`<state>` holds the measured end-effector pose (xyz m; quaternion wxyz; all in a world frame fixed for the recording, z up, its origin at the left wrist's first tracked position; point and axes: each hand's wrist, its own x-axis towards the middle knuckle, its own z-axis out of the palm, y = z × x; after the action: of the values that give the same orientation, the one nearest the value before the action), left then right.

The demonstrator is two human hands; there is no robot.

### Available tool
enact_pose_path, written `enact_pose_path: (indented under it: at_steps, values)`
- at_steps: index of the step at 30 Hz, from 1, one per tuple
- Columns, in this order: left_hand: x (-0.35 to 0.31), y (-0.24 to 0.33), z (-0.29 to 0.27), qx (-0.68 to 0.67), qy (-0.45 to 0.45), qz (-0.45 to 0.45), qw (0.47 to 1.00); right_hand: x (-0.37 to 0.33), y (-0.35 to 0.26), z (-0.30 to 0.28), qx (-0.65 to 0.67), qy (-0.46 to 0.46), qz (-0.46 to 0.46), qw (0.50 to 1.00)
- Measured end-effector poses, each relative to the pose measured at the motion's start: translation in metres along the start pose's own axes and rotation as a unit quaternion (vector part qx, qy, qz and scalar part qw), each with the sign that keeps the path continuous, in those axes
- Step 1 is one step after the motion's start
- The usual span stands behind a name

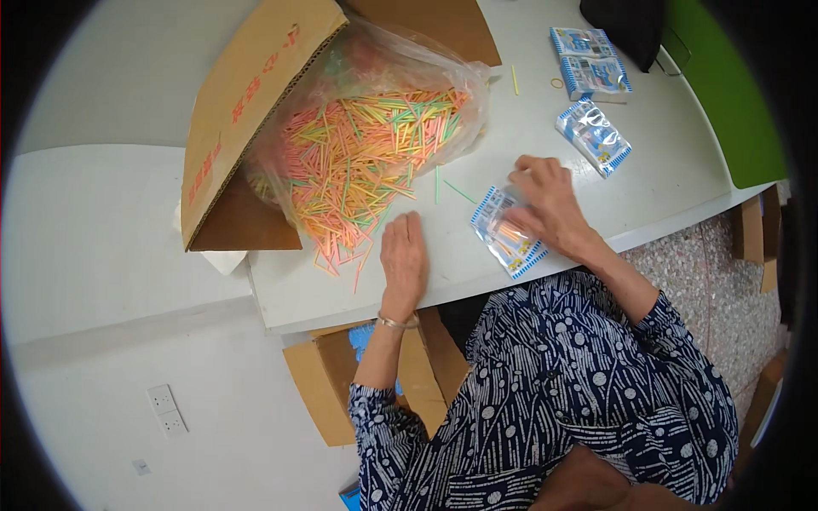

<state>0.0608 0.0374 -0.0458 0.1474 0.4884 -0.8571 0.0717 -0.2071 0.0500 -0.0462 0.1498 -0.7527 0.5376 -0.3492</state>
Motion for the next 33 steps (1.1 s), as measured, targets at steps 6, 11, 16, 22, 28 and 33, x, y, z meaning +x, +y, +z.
enact_pose_path:
  at_steps: [6,11,16,22,28,33]
  values:
    - [0.041,-0.029,-0.009,0.102,0.026,-0.020,0.994,0.008,0.055,-0.041,-0.174,0.179,0.043,0.967]
    - [0.052,-0.059,-0.013,0.165,-0.011,0.012,0.986,0.004,0.095,-0.044,-0.237,0.105,0.197,0.945]
    - [0.071,-0.080,-0.026,0.124,-0.047,0.029,0.991,0.003,0.110,-0.040,-0.226,0.143,0.174,0.948]
    - [0.102,-0.092,-0.010,0.146,-0.006,0.088,0.985,0.008,0.114,-0.043,-0.168,0.154,0.187,0.956]
    - [0.123,-0.093,0.015,0.137,-0.065,0.062,0.987,0.011,0.132,-0.042,-0.130,0.204,0.160,0.957]
    - [0.119,-0.100,0.031,0.149,-0.012,0.063,0.987,0.015,0.126,-0.045,-0.075,0.205,0.205,0.954]
